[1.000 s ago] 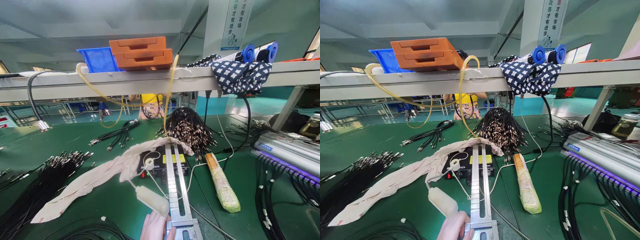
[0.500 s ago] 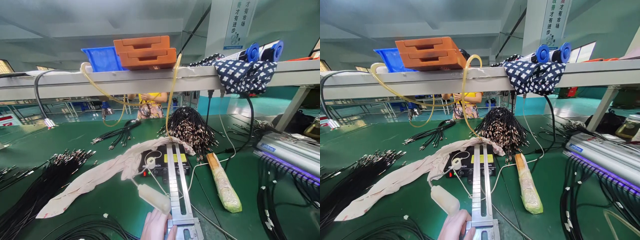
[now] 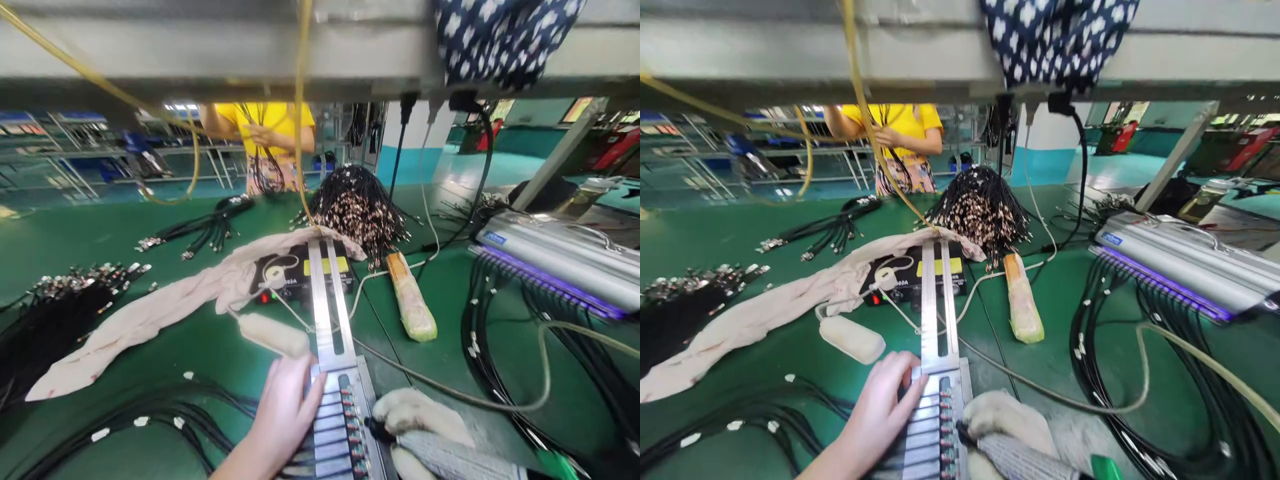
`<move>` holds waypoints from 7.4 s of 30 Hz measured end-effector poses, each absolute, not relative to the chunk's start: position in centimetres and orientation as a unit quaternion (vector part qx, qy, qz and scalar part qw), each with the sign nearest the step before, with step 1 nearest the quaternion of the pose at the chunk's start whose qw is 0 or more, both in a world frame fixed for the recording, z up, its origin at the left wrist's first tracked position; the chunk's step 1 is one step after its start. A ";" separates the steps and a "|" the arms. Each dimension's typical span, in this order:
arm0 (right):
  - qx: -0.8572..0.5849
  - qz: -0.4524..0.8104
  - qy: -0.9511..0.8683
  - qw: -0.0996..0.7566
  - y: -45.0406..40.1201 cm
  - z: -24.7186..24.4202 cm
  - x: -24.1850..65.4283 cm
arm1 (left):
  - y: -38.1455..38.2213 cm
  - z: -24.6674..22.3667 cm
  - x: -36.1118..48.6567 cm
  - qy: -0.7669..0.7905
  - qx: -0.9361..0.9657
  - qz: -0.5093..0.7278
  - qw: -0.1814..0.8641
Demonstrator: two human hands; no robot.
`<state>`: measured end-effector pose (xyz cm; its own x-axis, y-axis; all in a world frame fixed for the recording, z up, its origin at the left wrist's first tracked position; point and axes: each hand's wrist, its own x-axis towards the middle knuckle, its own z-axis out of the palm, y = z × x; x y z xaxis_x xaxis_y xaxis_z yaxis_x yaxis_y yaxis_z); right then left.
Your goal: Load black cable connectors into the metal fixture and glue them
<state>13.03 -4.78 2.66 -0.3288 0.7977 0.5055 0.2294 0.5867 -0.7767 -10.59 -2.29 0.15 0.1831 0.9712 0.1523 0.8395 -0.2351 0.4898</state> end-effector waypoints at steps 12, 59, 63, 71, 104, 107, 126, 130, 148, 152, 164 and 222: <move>-0.355 0.345 -0.728 0.474 -5.1 3.2 12.9 | -2.1 0.9 -10.6 0.606 0.743 0.203 0.199; -0.359 0.350 -0.732 0.462 -4.9 2.5 13.4 | -1.8 0.8 -10.7 0.605 0.739 0.202 0.219; -0.356 0.352 -0.731 0.463 -4.9 2.6 13.5 | -1.7 0.7 -10.7 0.604 0.740 0.201 0.216; -0.362 0.348 -0.731 0.462 -4.7 2.9 13.3 | -1.7 0.8 -10.7 0.600 0.744 0.205 0.213; -0.331 0.332 -0.755 0.458 -6.1 3.5 14.3 | -1.5 0.9 -10.6 0.598 0.749 0.200 0.206; -0.337 0.333 -0.753 0.457 -7.0 3.6 14.5 | -1.5 0.9 -10.6 0.597 0.750 0.203 0.200; -0.362 0.346 -0.738 0.451 -6.5 2.8 13.6 | -1.6 0.8 -10.6 0.598 0.752 0.200 0.191; -0.359 0.345 -0.742 0.449 -6.5 2.8 13.7 | -1.6 0.8 -10.6 0.598 0.753 0.197 0.192; -0.360 0.340 -0.740 0.455 -6.6 3.1 13.7 | -1.5 0.8 -10.5 0.599 0.752 0.199 0.192; -0.361 0.340 -0.736 0.461 -6.5 3.2 13.6 | -1.5 0.7 -10.6 0.598 0.751 0.202 0.192; -0.365 0.346 -0.733 0.457 -6.3 3.1 13.5 | -1.6 0.8 -10.7 0.601 0.751 0.197 0.190; -0.350 0.334 -0.734 0.477 -7.0 4.0 14.0 | -1.6 0.9 -10.6 0.598 0.754 0.196 0.189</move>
<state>13.95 -6.95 4.02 -0.3009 0.8322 0.4658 0.1953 0.5318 -0.8241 -10.61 -1.57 0.85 0.2094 0.9754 0.0690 0.8273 -0.2143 0.5193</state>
